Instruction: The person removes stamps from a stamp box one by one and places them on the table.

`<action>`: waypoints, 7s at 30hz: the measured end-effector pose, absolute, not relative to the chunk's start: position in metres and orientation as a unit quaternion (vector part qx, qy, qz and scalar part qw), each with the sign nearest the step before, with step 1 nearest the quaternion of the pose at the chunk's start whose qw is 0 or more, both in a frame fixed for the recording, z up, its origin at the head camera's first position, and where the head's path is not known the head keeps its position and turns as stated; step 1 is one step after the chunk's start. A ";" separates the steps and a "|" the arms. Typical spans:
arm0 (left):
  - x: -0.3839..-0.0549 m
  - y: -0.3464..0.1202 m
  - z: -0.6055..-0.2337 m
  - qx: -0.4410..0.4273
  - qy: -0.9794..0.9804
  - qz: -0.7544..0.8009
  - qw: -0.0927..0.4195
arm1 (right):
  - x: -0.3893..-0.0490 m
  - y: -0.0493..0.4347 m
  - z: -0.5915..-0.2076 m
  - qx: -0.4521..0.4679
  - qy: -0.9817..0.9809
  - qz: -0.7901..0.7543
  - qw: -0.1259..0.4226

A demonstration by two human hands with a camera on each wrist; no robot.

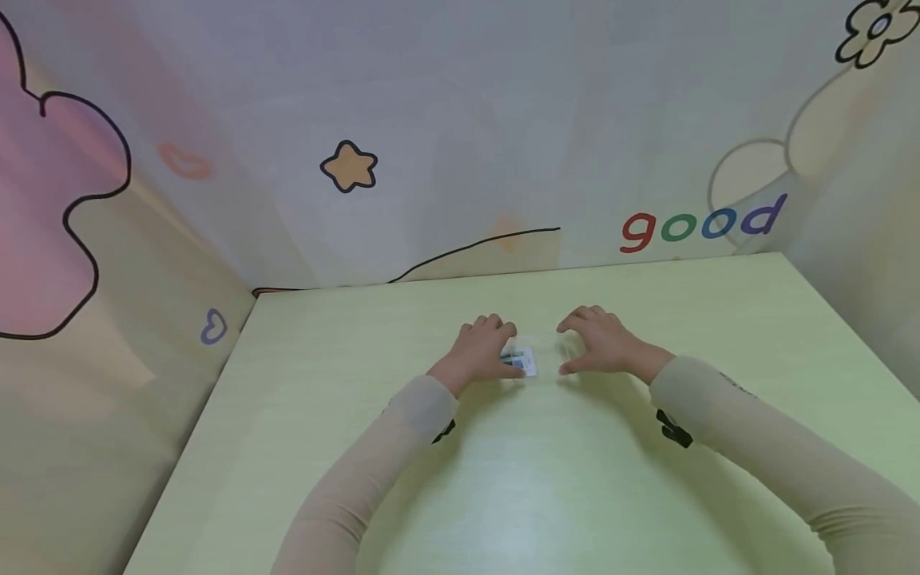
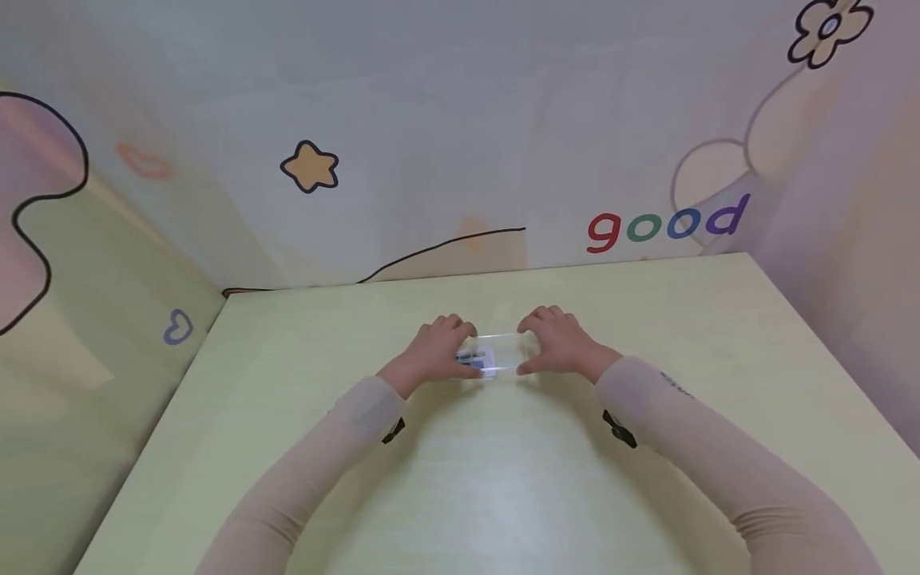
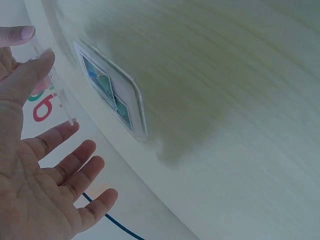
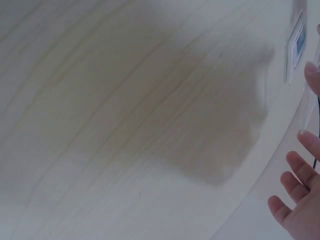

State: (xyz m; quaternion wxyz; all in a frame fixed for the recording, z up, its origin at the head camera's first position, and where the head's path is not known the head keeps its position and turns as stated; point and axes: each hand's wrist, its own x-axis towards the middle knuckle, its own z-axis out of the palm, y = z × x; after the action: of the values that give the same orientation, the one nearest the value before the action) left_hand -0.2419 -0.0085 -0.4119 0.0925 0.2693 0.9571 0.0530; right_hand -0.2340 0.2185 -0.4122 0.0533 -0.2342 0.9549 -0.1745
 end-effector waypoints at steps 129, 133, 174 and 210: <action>-0.247 -0.035 -0.434 0.219 0.966 0.106 0.092 | -0.227 0.184 -0.433 -0.273 0.941 -0.200 0.017; -0.246 -0.038 -0.436 0.219 0.965 0.110 0.091 | -0.229 0.176 -0.436 -0.286 0.937 -0.200 0.001; -0.246 -0.045 -0.443 0.212 0.964 0.121 0.101 | -0.247 0.152 -0.430 -0.284 0.935 -0.185 0.102; -0.246 -0.046 -0.445 0.202 0.966 0.128 0.102 | -0.252 0.147 -0.423 -0.264 0.935 -0.188 0.140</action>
State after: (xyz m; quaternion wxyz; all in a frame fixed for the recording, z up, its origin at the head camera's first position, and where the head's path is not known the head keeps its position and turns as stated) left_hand -0.2459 -0.0457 -0.4453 0.1023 0.2021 0.9656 0.1278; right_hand -0.2517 0.1473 -0.4230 0.1401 -0.2642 0.9354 -0.1885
